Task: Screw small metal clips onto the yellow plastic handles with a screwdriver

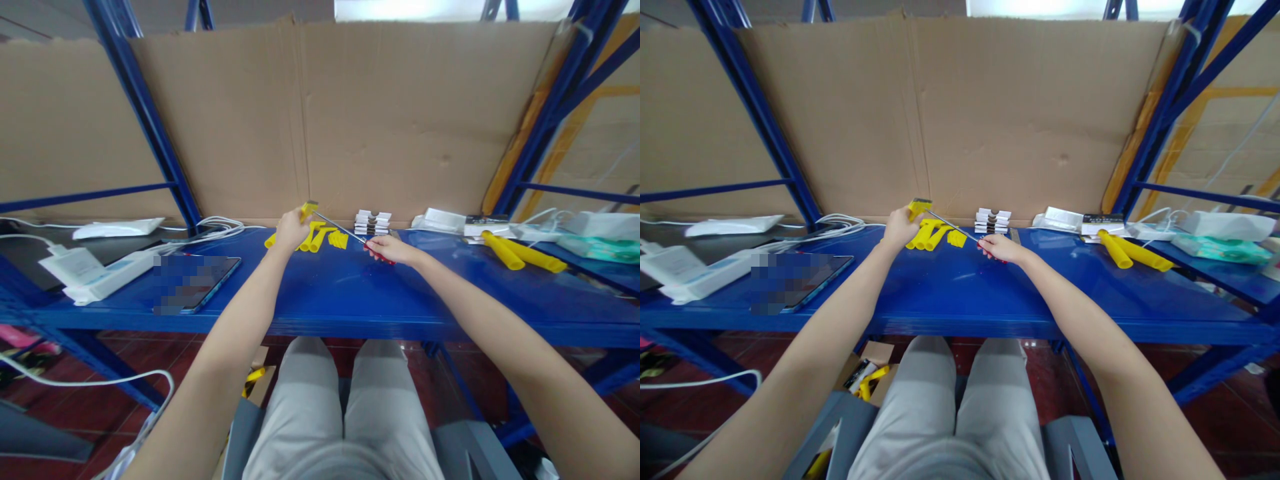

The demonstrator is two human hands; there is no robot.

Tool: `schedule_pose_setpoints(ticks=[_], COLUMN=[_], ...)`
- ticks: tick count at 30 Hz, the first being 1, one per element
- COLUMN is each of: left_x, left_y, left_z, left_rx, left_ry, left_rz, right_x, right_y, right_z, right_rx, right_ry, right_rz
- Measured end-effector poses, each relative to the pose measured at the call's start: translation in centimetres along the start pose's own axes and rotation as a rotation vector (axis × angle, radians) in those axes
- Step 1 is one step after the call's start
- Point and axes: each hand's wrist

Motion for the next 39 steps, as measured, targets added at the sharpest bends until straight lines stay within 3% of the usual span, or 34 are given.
schedule_pose_setpoints(ticks=[9,17,23,30,36,39], left_x=[0.0,-0.1,-0.2,-0.2,-0.1,0.0], left_y=[0.2,0.2,0.4,0.5,0.6,0.5], left_z=[0.0,-0.3,-0.3,-0.4,-0.1,0.1], left_rx=[-0.020,-0.022,0.000,0.002,-0.028,-0.034], left_ry=[-0.001,0.024,0.052,0.075,0.076,0.057], left_rz=[-0.007,-0.007,-0.011,-0.013,0.002,0.013], right_x=[0.1,0.3,-0.4,-1.3,-1.3,-1.3], right_y=[0.7,0.2,0.5,0.5,0.7,0.4], right_z=[0.4,-0.3,1.4,3.0,2.8,2.3], right_rx=[-0.039,0.118,0.050,0.009,0.044,0.063], right_ry=[-0.057,-0.057,-0.107,-0.179,-0.132,-0.103], right_rz=[0.114,0.042,0.177,0.177,0.223,0.153])
Point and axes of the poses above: each hand's wrist, its own x-axis away from the middle knuckle, its own y-axis out of the palm, z = x × y, and after that the axes turned 3 degrees about x, right-handed
